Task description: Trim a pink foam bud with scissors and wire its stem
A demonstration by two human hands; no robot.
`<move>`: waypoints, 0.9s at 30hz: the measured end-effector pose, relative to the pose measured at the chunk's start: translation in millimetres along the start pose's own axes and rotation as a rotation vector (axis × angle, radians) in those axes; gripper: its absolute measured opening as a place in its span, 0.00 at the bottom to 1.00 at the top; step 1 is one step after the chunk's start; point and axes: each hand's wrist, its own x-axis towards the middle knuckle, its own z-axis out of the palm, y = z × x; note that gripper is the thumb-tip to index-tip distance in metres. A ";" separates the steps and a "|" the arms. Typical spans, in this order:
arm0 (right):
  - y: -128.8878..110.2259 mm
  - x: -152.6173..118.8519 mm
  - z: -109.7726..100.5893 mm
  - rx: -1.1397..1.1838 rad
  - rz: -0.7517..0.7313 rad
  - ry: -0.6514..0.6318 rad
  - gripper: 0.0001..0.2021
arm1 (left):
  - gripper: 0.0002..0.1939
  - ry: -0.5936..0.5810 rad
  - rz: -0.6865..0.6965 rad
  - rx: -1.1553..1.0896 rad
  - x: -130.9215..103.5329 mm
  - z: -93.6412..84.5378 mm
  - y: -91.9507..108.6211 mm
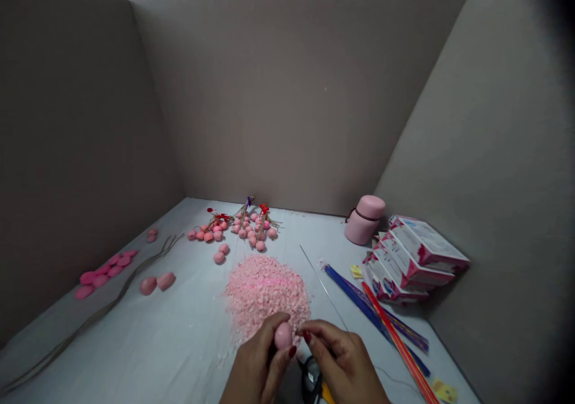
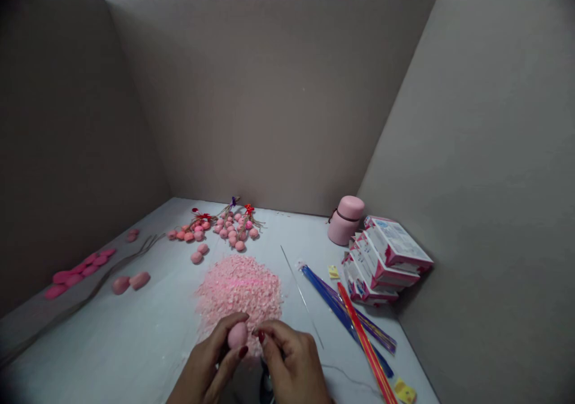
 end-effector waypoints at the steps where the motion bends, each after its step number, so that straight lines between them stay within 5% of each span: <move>1: -0.5 0.1 -0.6 -0.021 -0.031 -0.008 0.12 | 0.18 -0.024 -0.011 0.008 0.5 -1.6 1.5; 16: 17.9 -7.4 5.1 -0.512 -0.623 0.109 0.15 | 0.29 -0.236 -0.348 -0.410 10.6 -5.6 11.0; 18: 12.8 -6.3 5.3 -0.369 -0.479 0.048 0.14 | 0.28 -0.228 -0.334 -0.402 10.6 -6.3 9.3; 23: -2.4 -1.0 5.9 0.333 0.161 -0.167 0.13 | 0.23 -0.074 -0.194 -0.246 5.6 -4.9 6.6; 27: -0.3 3.2 4.2 0.726 0.326 -0.198 0.19 | 0.25 0.039 -0.096 -0.191 -0.2 0.4 5.7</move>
